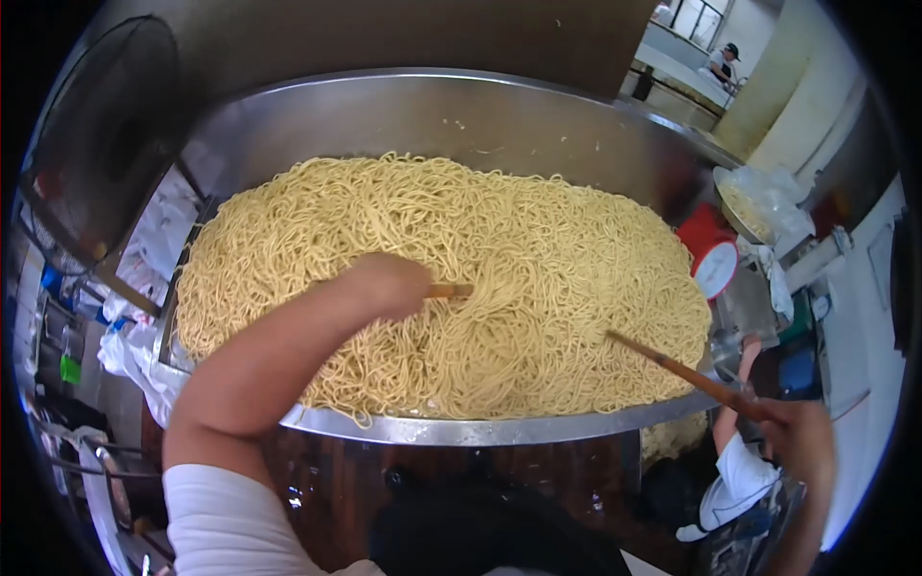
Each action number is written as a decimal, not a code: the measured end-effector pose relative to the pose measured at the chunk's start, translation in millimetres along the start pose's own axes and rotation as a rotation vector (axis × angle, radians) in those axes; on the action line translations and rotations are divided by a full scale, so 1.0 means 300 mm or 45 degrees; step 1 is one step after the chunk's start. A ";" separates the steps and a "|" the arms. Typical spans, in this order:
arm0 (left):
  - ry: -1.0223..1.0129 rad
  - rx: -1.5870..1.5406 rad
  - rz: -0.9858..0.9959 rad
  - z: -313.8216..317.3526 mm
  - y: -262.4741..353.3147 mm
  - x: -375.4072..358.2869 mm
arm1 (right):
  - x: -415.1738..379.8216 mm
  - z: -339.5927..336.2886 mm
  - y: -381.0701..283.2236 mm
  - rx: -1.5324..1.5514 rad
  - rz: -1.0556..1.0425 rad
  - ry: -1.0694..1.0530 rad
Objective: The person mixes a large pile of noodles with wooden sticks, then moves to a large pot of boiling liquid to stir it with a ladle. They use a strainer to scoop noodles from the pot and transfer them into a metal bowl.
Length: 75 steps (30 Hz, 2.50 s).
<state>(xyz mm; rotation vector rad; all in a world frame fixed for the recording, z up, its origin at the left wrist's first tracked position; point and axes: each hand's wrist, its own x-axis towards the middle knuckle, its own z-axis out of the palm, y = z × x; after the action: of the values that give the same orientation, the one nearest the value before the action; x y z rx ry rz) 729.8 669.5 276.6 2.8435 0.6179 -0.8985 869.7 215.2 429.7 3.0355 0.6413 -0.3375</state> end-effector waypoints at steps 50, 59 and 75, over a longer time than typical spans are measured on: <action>0.307 -0.781 -0.270 0.253 0.294 0.155 | 0.262 0.202 -0.222 -0.053 -0.569 0.067; 0.317 -1.434 -0.180 0.319 0.024 0.125 | 0.047 -0.082 -0.083 0.015 -0.378 -0.053; 0.222 -0.119 -0.071 0.062 0.046 0.033 | 0.373 0.023 -0.331 -0.453 -0.709 0.140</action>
<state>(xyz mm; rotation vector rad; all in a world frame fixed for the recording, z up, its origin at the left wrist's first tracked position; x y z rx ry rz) 732.9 656.4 255.3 2.8526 0.7408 -0.6156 928.2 350.1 401.3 2.5042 1.3859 -0.0476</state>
